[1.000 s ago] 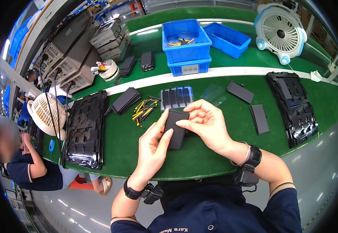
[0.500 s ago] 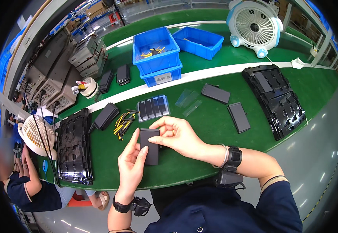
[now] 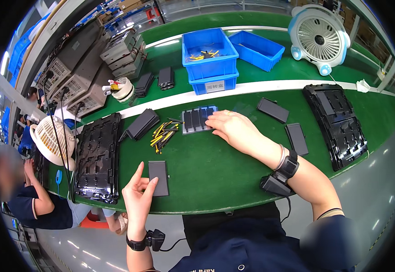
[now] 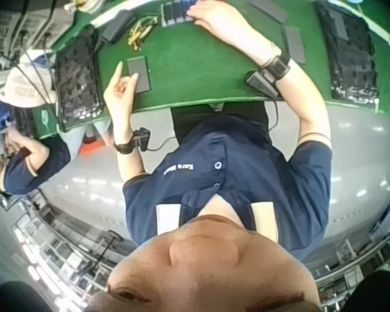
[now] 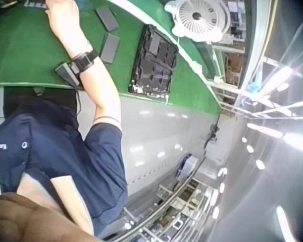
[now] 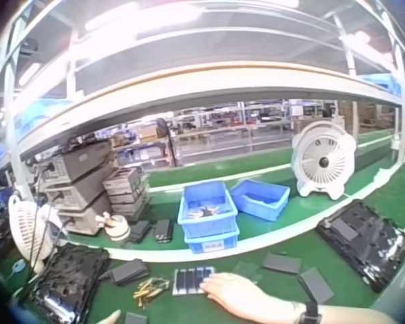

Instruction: Applying protective film and adhesive labels to black plastic electronic housing components at an assembly station.

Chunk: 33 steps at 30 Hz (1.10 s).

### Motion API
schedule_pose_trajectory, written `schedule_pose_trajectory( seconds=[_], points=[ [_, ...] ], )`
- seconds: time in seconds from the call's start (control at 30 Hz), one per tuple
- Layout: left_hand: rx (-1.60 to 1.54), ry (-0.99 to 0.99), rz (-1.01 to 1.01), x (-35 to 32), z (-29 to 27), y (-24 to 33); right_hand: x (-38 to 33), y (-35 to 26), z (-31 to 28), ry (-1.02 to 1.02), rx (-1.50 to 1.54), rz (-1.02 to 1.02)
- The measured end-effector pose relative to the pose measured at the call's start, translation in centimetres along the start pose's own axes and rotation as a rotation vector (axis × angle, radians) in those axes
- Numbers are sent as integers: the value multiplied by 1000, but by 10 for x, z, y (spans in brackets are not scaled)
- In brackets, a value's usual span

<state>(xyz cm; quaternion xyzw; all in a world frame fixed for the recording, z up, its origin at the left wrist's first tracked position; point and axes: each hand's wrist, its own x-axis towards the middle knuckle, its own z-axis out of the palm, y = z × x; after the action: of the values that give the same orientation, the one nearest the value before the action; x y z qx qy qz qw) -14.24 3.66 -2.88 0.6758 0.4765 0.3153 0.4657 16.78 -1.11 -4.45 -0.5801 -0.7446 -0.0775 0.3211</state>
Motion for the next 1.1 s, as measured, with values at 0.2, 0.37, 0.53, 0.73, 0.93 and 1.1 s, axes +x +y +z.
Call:
schedule_pose_trajectory(
  seconds=[0.2, 0.37, 0.53, 0.73, 0.93, 1.1],
  points=[
    [426, 205, 298, -6, -6, 31, 1, 1, 6, -97, -10, 32],
    [370, 261, 453, 7, -9, 59, 5, 0, -4, 98, 114, 111],
    [59, 44, 277, 22, 1, 58, 8, -5, -10, 54, 183, 215],
    [-403, -566, -423, 46, 57, 60, 4, -25, -28, 331, 9, -273],
    [-506, -384, -89, 49, 76, 50, -4, -47, -39, 206, 361, -149],
    [-319, -340, 202, 15, 86, 65, -9, -34, -28, -290, 1366, 548]
  ],
)
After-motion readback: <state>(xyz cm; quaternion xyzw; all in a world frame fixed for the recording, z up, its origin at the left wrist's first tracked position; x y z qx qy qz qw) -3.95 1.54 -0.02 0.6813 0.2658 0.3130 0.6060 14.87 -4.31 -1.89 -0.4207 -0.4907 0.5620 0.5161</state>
